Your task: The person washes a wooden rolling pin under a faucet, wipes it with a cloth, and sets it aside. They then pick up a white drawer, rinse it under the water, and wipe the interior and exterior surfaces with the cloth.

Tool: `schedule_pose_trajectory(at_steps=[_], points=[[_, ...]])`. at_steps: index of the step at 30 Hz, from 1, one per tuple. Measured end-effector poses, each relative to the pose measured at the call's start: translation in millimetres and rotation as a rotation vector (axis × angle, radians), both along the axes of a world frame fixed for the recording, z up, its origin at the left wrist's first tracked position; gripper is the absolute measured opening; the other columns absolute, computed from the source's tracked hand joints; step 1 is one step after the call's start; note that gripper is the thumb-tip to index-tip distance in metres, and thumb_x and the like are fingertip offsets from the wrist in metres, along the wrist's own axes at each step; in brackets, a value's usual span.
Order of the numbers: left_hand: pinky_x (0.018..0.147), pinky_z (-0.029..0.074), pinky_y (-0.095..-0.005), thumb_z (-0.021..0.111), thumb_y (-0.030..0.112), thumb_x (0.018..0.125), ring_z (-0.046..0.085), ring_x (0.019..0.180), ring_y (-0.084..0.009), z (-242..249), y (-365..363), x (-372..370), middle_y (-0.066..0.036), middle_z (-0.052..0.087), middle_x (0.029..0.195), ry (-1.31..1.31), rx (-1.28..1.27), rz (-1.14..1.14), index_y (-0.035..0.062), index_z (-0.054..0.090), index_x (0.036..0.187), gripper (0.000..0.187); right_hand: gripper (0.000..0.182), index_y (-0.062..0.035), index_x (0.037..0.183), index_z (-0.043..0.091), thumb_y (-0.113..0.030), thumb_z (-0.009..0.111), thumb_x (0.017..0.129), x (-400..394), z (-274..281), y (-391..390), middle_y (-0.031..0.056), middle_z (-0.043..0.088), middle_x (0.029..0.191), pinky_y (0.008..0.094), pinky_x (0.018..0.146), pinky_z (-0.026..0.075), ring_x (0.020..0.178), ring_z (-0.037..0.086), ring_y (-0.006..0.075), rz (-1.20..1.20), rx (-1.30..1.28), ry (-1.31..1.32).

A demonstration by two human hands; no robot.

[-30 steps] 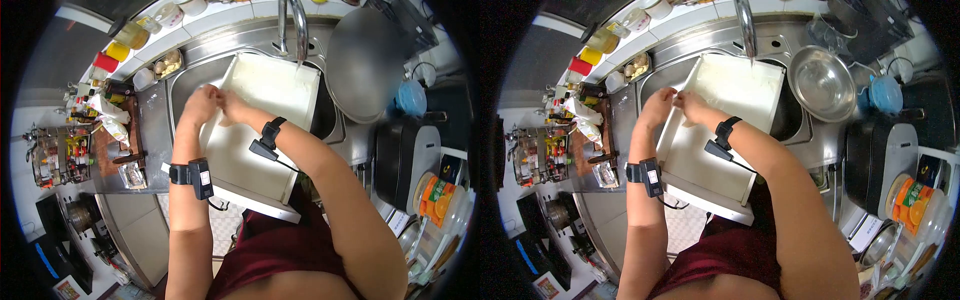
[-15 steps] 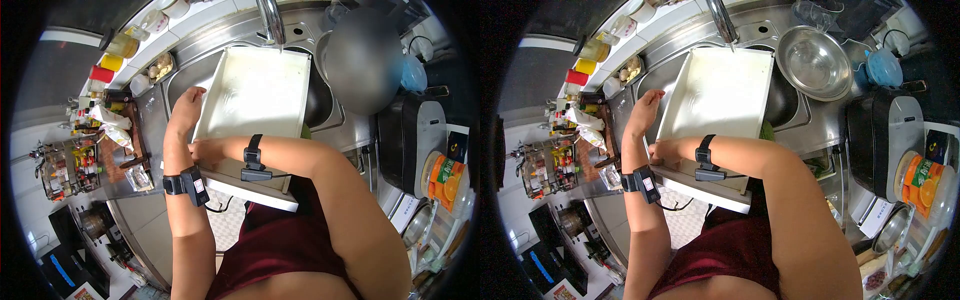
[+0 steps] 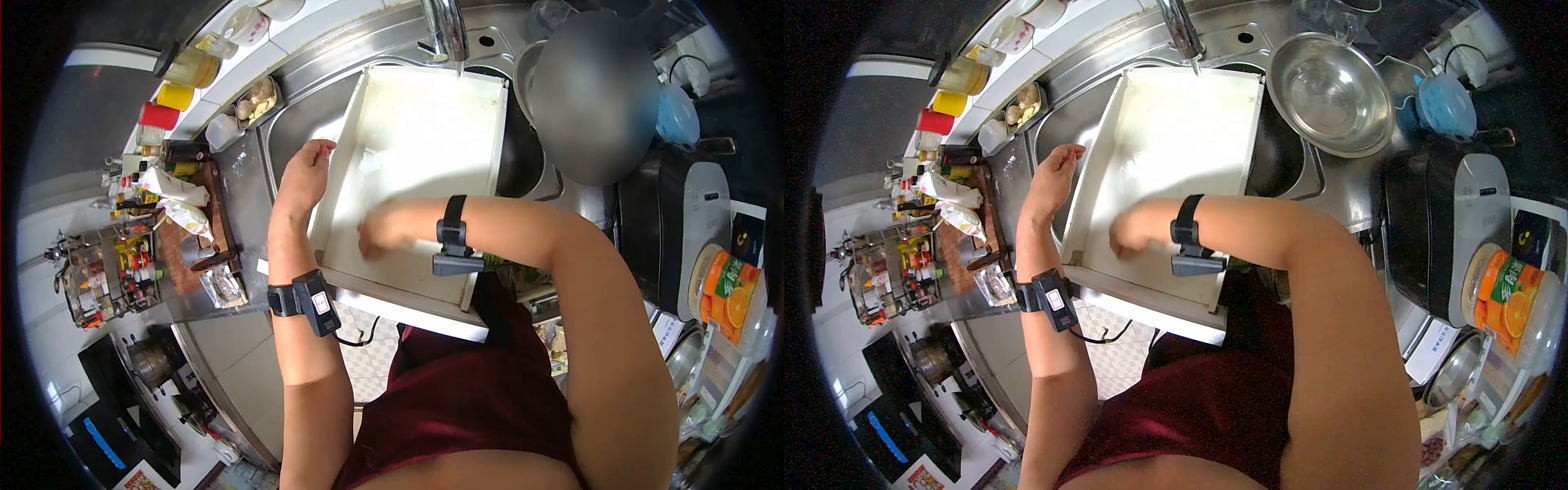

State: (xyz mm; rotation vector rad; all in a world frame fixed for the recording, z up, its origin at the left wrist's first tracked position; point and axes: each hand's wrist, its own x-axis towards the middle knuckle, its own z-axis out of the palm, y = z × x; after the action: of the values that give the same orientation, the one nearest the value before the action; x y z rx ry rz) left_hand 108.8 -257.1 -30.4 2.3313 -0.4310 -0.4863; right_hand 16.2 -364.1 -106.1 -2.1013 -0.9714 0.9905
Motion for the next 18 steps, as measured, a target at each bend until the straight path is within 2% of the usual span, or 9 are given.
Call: schedule_pose_trajectory(at_steps=[1, 3, 4, 5, 6, 8, 11, 15, 18], points=[[0.081, 0.043, -0.0276, 0.045, 0.012, 0.093, 0.058, 0.088, -0.0181, -2, 1, -1, -0.013, 0.063, 0.093, 0.0, -0.004, 0.008, -0.0004, 0.058, 0.106, 0.022, 0.036, -0.0064, 0.104, 0.063, -0.033, 0.057, 0.082, 9, 18, -14, 0.0139, 0.063, 0.103, 0.0422, 0.079, 0.049, 0.093, 0.062, 0.0284, -0.189, -0.137, 0.077], [0.08, 0.043, -0.0274, 0.046, 0.012, 0.093, 0.058, 0.088, -0.0177, -8, 3, 0, -0.013, 0.063, 0.093, 0.051, -0.019, 0.02, -0.0006, 0.058, 0.107, 0.023, 0.029, -0.0154, 0.106, 0.064, -0.031, 0.052, 0.085, 28, 14, -29, 0.0096, 0.063, 0.108, 0.0519, 0.083, 0.045, 0.103, 0.058, 0.0297, -0.502, -0.157, -0.073], [0.08, 0.043, -0.0273, 0.046, 0.013, 0.093, 0.058, 0.087, -0.0176, -12, 5, 0, -0.012, 0.063, 0.092, 0.078, -0.024, 0.027, -0.0007, 0.058, 0.107, 0.023, 0.04, -0.0098, 0.104, 0.063, -0.042, 0.05, 0.084, 43, 5, -34, 0.0162, 0.061, 0.105, 0.0456, 0.083, 0.046, 0.096, 0.06, 0.0327, -0.658, -0.139, -0.062], [0.08, 0.043, -0.0272, 0.046, 0.013, 0.093, 0.057, 0.086, -0.0173, -18, 8, 2, -0.012, 0.063, 0.092, 0.07, -0.033, 0.017, -0.0004, 0.058, 0.107, 0.023, 0.036, -0.011, 0.11, 0.059, -0.036, 0.047, 0.088, 50, -4, -34, 0.0137, 0.054, 0.12, 0.0448, 0.088, 0.043, 0.108, 0.053, 0.0327, -0.831, -0.194, -0.133], [0.079, 0.043, -0.0271, 0.046, 0.014, 0.093, 0.057, 0.085, -0.0169, -24, 11, 3, -0.012, 0.063, 0.091, 0.062, -0.042, 0.006, -0.0002, 0.058, 0.107, 0.023, 0.035, -0.0146, 0.122, 0.051, -0.026, 0.044, 0.09, 64, -40, -38, 0.01, 0.043, 0.132, 0.0446, 0.094, 0.039, 0.119, 0.043, 0.0312, -0.809, -0.233, -0.261], [0.078, 0.043, -0.0269, 0.046, 0.014, 0.093, 0.057, 0.084, -0.0163, -28, 13, 5, -0.011, 0.063, 0.09, 0.071, -0.044, 0.012, 0.0004, 0.058, 0.107, 0.023, 0.044, -0.0194, 0.132, 0.042, -0.014, 0.042, 0.088, 58, -40, -51, 0.0082, 0.036, 0.139, 0.051, 0.1, 0.031, 0.128, 0.034, 0.0288, -0.925, -0.262, -0.475], [0.081, 0.042, -0.0253, 0.046, 0.015, 0.094, 0.055, 0.087, -0.0142, -21, 12, 5, -0.009, 0.062, 0.093, 0.111, -0.002, 0.049, 0.0009, 0.058, 0.108, 0.023, 0.055, -0.023, 0.14, 0.031, -0.012, 0.042, 0.087, 64, -66, -58, 0.0079, 0.025, 0.147, 0.0574, 0.104, 0.02, 0.135, 0.022, 0.0292, -0.844, -0.489, -0.457], [0.088, 0.038, -0.0234, 0.046, 0.015, 0.096, 0.052, 0.097, -0.0112, -11, 13, 1, -0.004, 0.061, 0.102, 0.129, 0.001, 0.09, 0.001, 0.058, 0.109, 0.023, 0.052, -0.0226, 0.14, 0.031, -0.018, 0.043, 0.09, 85, -80, -78, 0.0065, 0.012, 0.152, 0.0597, 0.106, 0.011, 0.139, 0.01, 0.0331, -0.951, -0.593, -0.403], [0.09, 0.037, -0.024, 0.046, 0.016, 0.096, 0.051, 0.099, -0.0113, -15, 20, 5, -0.004, 0.061, 0.103, 0.11, -0.022, 0.097, 0.0014, 0.058, 0.11, 0.023, 0.045, -0.0225, 0.137, 0.036, -0.022, 0.042, 0.092, 89, -77, -79, 0.0069, 0.017, 0.151, 0.0599, 0.106, 0.012, 0.137, 0.015, 0.0334, -1.074, -0.475, -0.268]])
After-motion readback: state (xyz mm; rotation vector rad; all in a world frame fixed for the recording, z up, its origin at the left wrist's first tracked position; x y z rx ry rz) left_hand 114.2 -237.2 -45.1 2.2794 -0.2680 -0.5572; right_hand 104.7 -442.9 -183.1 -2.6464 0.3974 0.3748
